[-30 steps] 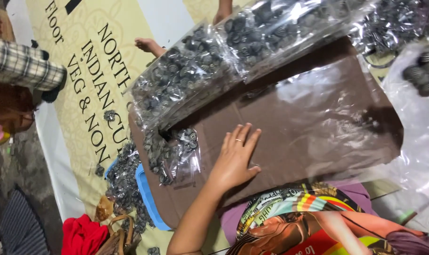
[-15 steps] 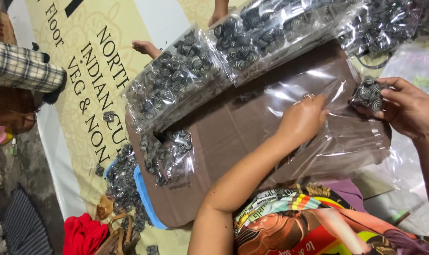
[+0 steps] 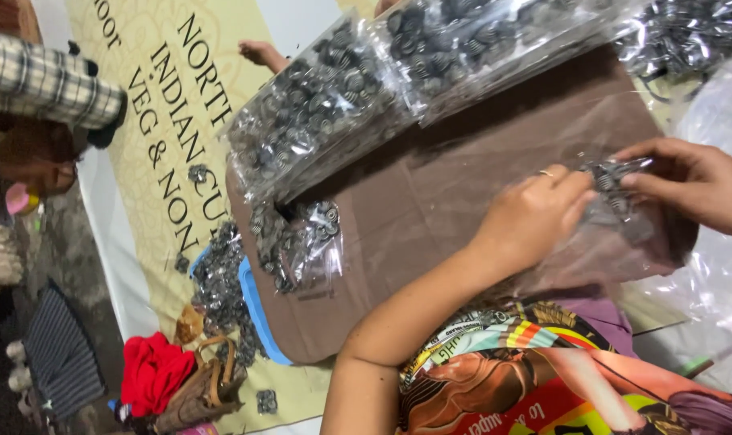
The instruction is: The person sorts small metal spring-like coils into small plastic bags by hand, placing the filled bags on a table.
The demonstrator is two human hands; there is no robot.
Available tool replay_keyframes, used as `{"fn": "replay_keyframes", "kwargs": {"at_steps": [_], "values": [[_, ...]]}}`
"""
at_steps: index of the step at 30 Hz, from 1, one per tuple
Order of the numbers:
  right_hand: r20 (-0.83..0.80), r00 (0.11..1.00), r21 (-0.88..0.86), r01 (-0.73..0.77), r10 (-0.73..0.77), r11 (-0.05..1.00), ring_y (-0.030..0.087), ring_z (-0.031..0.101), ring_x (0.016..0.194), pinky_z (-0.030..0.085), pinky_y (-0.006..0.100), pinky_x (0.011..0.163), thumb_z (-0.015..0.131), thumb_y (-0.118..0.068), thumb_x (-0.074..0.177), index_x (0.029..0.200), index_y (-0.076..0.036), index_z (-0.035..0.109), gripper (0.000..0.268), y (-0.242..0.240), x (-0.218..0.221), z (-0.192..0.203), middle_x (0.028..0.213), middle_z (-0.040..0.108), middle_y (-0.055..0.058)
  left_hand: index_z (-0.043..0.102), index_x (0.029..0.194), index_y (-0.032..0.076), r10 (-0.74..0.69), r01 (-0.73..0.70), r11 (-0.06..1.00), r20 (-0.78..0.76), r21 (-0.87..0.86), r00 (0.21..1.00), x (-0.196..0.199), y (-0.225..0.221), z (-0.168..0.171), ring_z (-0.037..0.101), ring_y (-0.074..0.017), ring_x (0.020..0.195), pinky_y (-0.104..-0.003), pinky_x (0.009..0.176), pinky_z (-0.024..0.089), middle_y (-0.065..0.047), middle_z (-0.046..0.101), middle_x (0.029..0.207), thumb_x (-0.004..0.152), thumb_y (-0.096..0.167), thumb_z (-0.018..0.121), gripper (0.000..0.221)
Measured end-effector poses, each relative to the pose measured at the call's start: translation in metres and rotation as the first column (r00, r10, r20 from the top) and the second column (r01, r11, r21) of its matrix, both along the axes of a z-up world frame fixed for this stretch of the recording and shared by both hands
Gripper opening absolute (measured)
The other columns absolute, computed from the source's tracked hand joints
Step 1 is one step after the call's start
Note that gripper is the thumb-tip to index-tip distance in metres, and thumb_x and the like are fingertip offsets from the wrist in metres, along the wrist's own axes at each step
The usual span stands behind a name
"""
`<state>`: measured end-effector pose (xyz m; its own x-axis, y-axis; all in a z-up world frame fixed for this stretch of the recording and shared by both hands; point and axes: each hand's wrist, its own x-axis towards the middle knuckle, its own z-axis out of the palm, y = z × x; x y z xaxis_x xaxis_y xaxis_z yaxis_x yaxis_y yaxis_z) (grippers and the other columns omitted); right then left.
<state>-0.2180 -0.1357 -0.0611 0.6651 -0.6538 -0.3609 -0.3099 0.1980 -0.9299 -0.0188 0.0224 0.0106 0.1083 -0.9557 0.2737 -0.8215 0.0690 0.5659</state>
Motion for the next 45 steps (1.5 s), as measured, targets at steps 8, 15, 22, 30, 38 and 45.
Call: {"fn": "replay_keyframes", "kwargs": {"at_steps": [8,15,22,30,38,45], "values": [[-0.177,0.966,-0.762,-0.256,0.190,0.595,0.031,0.064,0.126,0.048,0.041,0.113,0.076,-0.017,0.088,0.141,-0.003,0.064,0.056,0.023,0.019,0.027,0.145,0.066,0.018,0.035,0.157,0.016,0.023,-0.019,0.990,-0.031,0.136,0.999,0.020,0.083,0.011,0.046,-0.0374,0.141,-0.058,0.114,0.039,-0.013,0.042,0.157,0.103,0.049,0.048,0.064],[-0.205,0.899,-0.970,-0.239,0.386,0.041,0.048,0.065,0.135,0.053,0.053,0.122,0.071,-0.025,0.089,0.136,-0.010,0.066,0.050,0.017,0.020,0.002,0.143,0.068,0.022,0.016,0.166,0.015,0.134,-0.184,0.906,0.154,0.381,0.979,0.023,0.152,-0.036,0.006,-0.0457,0.161,-0.067,0.125,0.008,-0.021,0.006,0.174,0.095,0.069,0.037,0.092],[-0.507,0.759,-0.856,-0.387,0.408,-0.344,0.036,0.050,0.152,0.041,0.047,0.130,0.053,-0.041,0.093,0.146,-0.007,0.057,0.063,0.010,0.067,-0.003,0.154,0.059,0.017,0.019,0.166,0.016,0.195,-0.245,0.929,0.194,0.277,0.961,0.019,0.153,-0.041,0.014,-0.0431,0.164,-0.066,0.129,0.014,-0.017,0.011,0.175,0.093,0.070,0.042,0.094],[-0.483,0.670,-0.872,-0.311,0.564,-0.378,0.032,0.065,0.132,0.050,0.048,0.109,0.063,-0.042,0.087,0.120,-0.012,0.066,0.045,0.016,0.080,-0.009,0.148,0.064,0.016,0.022,0.168,0.025,0.106,-0.291,0.902,0.491,0.318,0.865,0.012,0.153,-0.039,0.016,-0.0330,0.167,-0.056,0.132,0.022,-0.010,0.016,0.178,0.089,0.091,0.056,0.109],[-0.476,0.602,-0.878,-0.367,0.641,-0.307,0.033,0.038,0.155,0.028,0.048,0.130,0.045,-0.055,0.092,0.154,-0.012,0.045,0.075,0.037,0.133,0.010,0.165,0.042,0.016,0.018,0.169,0.028,0.059,-0.329,0.891,0.638,0.313,0.768,0.010,0.152,-0.034,0.017,-0.0318,0.165,-0.052,0.131,0.022,-0.010,0.012,0.177,0.091,0.106,0.049,0.114],[-0.630,0.600,-0.776,-0.455,0.493,-0.438,0.038,0.055,0.140,0.046,0.049,0.117,0.049,-0.062,0.081,0.159,-0.020,0.036,0.090,0.016,0.127,-0.010,0.154,0.052,0.019,0.006,0.166,0.017,0.182,-0.129,0.930,-0.127,0.343,0.975,0.055,0.178,0.006,0.003,-0.0347,0.164,-0.058,0.131,0.003,-0.016,0.000,0.176,0.097,0.069,0.027,0.088]]}}
